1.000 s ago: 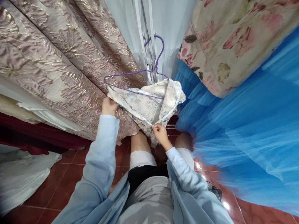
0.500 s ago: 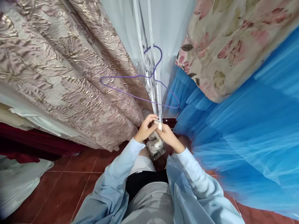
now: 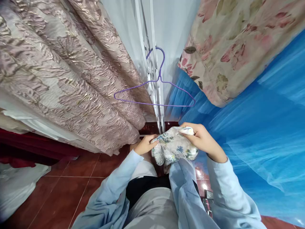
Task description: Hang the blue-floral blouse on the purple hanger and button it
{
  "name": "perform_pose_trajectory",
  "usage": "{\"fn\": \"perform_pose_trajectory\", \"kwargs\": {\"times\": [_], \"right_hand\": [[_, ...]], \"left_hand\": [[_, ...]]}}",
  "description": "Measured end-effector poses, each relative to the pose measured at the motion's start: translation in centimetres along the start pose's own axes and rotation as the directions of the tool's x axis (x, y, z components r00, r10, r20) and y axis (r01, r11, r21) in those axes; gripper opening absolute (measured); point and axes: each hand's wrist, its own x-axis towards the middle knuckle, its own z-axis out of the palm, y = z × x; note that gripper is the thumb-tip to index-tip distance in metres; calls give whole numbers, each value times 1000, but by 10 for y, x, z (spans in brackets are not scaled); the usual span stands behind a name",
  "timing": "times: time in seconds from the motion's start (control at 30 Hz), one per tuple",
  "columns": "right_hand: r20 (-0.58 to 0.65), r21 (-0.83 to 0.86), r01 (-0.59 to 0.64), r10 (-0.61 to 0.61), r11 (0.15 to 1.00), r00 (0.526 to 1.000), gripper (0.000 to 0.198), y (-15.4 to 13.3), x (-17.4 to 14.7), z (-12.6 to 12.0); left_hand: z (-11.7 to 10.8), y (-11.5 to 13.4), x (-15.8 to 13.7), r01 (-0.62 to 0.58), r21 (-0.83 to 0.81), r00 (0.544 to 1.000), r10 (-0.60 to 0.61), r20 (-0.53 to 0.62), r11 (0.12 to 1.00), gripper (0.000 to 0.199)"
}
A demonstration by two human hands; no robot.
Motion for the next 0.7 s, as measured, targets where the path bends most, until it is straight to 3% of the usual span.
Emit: {"fn": "perform_pose_trajectory", "kwargs": {"times": [0.1, 0.2, 0.33, 0.4, 0.47, 0.53, 0.6, 0.7], "right_hand": [[-80, 22, -66, 67, 998, 995, 28, 6, -10, -12], [-142, 18, -53, 55, 998, 988, 23, 16, -11, -27], [-296, -9, 16, -18, 1000, 955, 13, 42, 13, -43], [-485, 4, 40, -33, 999, 874, 8, 54, 38, -50], [-659, 18, 57, -31, 998, 751, 9, 62, 68, -58], [-733, 20, 56, -24, 998, 680, 13, 64, 98, -67], [-702, 40, 65, -18, 997, 712, 15, 61, 123, -74], [-511, 168, 55, 39, 984, 858, 15, 56, 148, -72]], "left_hand": [[-29, -11, -11, 34, 71, 999, -36, 14, 997, 23], [-59, -13, -24, 61, 158, 998, -63, 5, 986, 19], [-81, 12, -37, 39, 271, 999, -35, -20, 962, 15], [-78, 35, -42, -1, 271, 1000, 0, 1, 963, 13], [-68, 58, -44, -45, 257, 999, 40, 26, 965, 11], [-53, 78, -44, -65, 253, 998, 58, 36, 965, 7], [-40, 92, -43, -62, 254, 998, 56, 32, 965, 5], [-31, 100, -41, -69, 216, 997, 60, 46, 974, 4]]}}
